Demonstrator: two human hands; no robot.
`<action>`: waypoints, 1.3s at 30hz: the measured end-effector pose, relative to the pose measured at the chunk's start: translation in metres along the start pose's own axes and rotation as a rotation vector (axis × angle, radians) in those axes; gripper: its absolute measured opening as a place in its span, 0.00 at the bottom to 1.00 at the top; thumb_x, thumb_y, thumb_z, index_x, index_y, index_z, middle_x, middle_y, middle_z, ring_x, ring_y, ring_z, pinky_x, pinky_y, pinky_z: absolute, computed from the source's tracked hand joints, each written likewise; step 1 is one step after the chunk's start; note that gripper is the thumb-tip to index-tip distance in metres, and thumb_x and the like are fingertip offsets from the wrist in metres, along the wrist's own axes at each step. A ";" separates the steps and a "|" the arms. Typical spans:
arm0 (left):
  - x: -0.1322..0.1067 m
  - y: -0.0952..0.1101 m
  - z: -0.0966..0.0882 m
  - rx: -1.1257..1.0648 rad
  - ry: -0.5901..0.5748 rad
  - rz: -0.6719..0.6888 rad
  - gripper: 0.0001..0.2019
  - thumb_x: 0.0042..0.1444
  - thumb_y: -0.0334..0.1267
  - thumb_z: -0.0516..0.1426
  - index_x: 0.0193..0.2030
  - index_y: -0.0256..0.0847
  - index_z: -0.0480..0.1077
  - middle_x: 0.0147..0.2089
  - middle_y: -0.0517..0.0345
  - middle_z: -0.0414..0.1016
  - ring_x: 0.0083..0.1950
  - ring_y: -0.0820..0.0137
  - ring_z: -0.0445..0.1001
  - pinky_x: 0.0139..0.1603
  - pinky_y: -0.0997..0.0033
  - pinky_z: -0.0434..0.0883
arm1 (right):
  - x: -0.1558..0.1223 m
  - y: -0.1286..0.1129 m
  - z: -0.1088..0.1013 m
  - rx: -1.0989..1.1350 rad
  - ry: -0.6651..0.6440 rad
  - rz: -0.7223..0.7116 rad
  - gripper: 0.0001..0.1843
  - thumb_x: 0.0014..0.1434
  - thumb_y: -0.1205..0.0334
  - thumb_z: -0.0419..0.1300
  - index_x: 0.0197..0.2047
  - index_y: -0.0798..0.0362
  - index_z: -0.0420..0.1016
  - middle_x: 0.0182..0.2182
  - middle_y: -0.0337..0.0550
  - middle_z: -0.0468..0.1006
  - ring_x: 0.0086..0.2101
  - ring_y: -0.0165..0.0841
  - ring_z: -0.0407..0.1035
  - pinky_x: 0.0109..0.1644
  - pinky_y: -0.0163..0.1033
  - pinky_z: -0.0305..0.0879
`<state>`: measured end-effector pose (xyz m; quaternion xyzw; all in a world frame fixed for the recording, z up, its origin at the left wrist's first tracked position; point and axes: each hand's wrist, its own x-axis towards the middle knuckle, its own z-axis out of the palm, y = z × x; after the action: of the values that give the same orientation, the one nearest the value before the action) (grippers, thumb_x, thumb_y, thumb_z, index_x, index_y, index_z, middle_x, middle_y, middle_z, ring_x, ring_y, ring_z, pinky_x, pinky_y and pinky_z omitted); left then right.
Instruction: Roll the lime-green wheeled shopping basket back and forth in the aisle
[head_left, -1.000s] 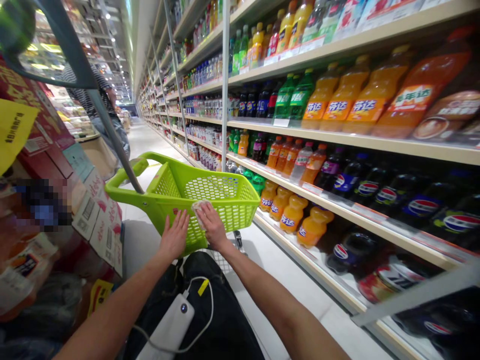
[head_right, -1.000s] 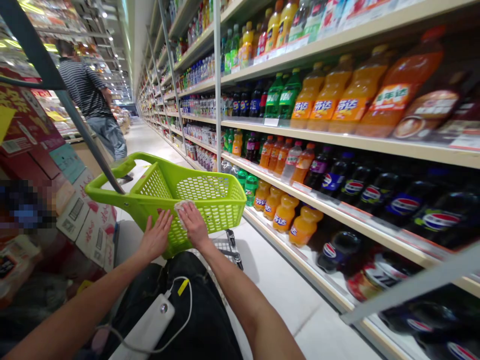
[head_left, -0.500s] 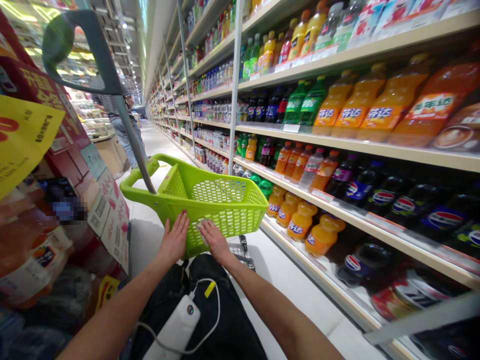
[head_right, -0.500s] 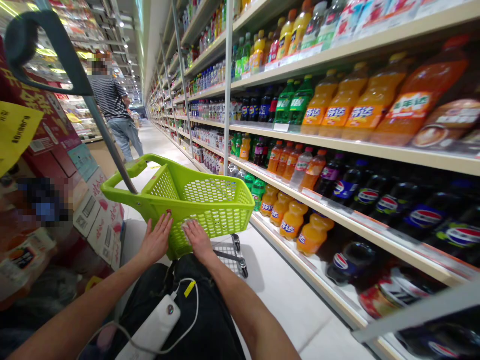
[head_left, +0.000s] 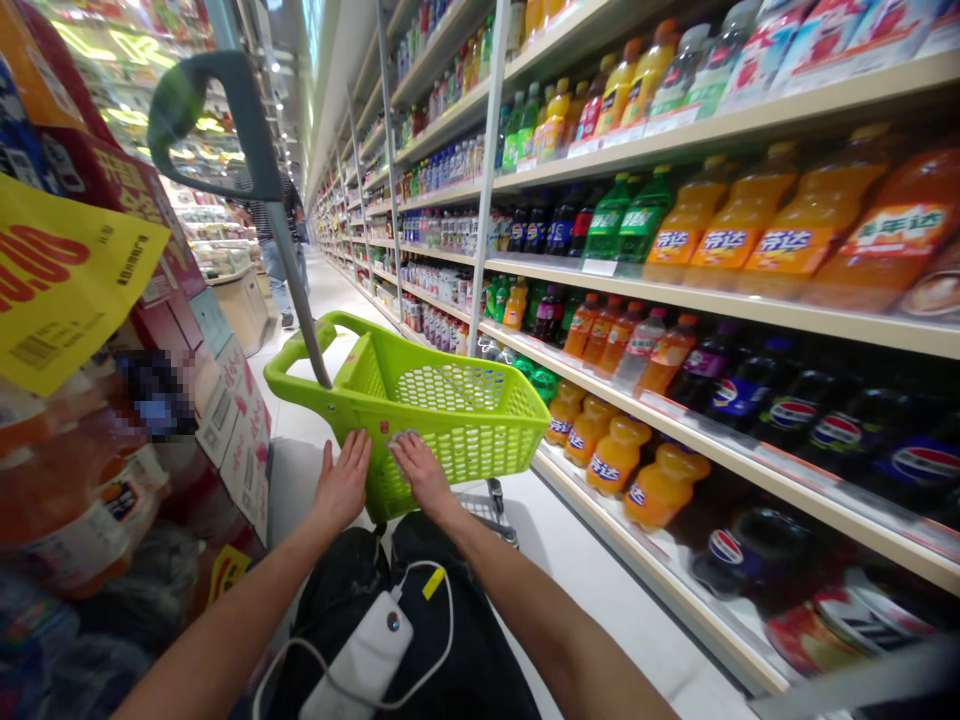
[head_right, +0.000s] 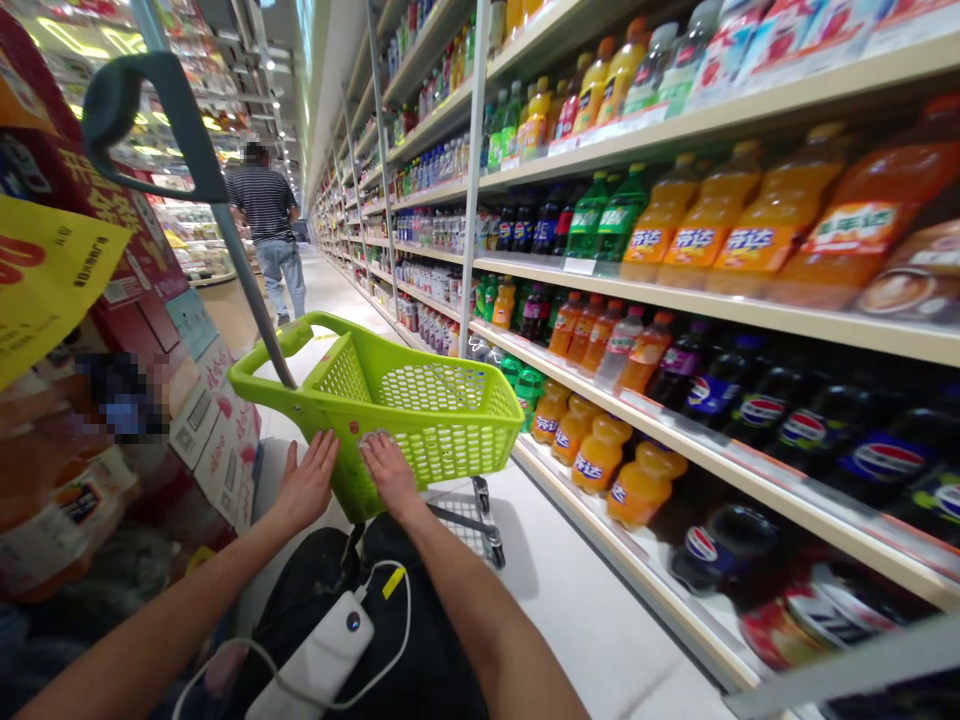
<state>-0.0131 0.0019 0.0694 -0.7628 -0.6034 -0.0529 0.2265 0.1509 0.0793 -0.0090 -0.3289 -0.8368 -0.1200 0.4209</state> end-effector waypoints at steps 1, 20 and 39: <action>-0.002 -0.002 0.001 -0.001 -0.003 -0.002 0.30 0.51 0.29 0.43 0.63 0.32 0.50 0.67 0.49 0.45 0.68 0.61 0.43 0.64 0.44 0.41 | -0.005 0.000 0.003 0.004 -0.013 -0.005 0.20 0.59 0.70 0.51 0.54 0.56 0.67 0.54 0.52 0.66 0.60 0.39 0.50 0.58 0.50 0.58; -0.030 -0.051 0.002 0.037 -0.020 -0.134 0.36 0.44 0.27 0.46 0.64 0.30 0.47 0.68 0.47 0.40 0.69 0.61 0.39 0.64 0.44 0.39 | 0.090 -0.065 -0.002 0.024 -0.037 -0.121 0.19 0.61 0.68 0.49 0.56 0.55 0.65 0.58 0.47 0.62 0.62 0.38 0.45 0.62 0.48 0.51; -0.042 -0.073 0.000 0.062 0.039 -0.197 0.35 0.43 0.28 0.46 0.63 0.32 0.49 0.68 0.48 0.43 0.68 0.61 0.42 0.64 0.46 0.42 | 0.108 -0.083 0.003 0.022 -0.039 -0.182 0.19 0.62 0.65 0.47 0.56 0.53 0.65 0.58 0.46 0.62 0.61 0.39 0.47 0.61 0.48 0.53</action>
<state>-0.0928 -0.0235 0.0748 -0.6912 -0.6724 -0.0707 0.2554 0.0492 0.0667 0.0803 -0.2492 -0.8725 -0.1424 0.3954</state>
